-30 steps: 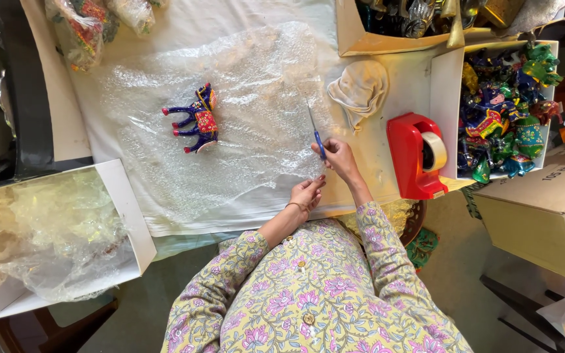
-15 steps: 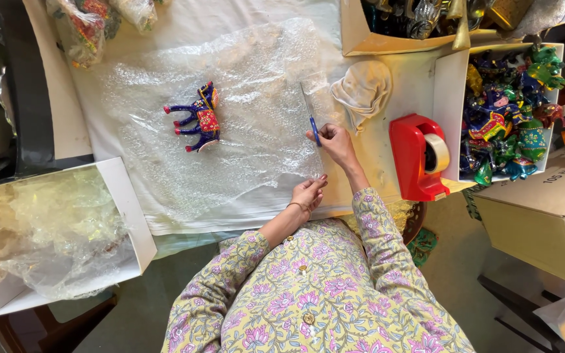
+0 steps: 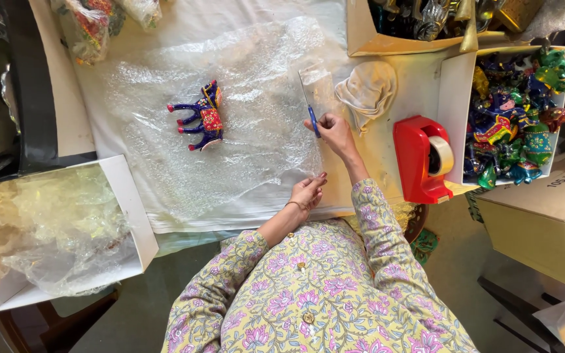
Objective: Wrapping a small elephant figurine and another small item in bubble wrap and tissue paper.
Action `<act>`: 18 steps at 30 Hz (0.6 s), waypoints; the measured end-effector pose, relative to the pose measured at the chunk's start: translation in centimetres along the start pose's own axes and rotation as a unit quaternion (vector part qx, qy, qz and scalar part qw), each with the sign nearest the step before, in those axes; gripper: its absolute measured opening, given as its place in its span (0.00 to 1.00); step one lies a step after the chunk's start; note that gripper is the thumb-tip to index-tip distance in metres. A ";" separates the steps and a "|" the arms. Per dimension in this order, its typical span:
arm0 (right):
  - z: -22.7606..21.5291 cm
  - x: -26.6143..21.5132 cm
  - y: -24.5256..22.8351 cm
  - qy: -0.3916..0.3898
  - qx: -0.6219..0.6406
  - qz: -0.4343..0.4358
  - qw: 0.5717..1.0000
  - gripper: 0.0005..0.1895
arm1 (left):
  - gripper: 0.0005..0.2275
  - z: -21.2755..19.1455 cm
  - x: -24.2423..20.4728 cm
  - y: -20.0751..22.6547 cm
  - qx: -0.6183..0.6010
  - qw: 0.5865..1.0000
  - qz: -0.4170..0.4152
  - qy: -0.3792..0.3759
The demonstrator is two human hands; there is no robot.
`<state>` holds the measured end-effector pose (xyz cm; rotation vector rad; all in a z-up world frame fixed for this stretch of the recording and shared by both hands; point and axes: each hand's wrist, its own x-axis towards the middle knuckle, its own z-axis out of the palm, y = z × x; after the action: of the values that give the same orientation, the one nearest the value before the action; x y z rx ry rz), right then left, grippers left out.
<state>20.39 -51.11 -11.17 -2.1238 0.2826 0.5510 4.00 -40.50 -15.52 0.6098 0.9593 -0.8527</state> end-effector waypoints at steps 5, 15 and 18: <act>-0.8 -0.8 1.2 -0.009 0.046 0.017 0.999 0.25 | 0.15 -0.4 -3.5 1.1 0.192 0.981 0.033 -0.002; 0.4 0.2 6.2 0.021 0.002 -0.066 0.998 0.13 | 0.16 11.9 -4.4 18.1 0.648 0.442 0.606 0.135; 0.4 0.3 6.3 0.077 -0.071 -0.105 0.989 0.19 | 0.24 15.5 -5.5 18.2 0.821 0.400 0.359 0.192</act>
<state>17.99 -54.39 -16.04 -2.3049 0.1061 0.2925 24.54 -40.76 -2.15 2.8129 -0.2909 -0.5596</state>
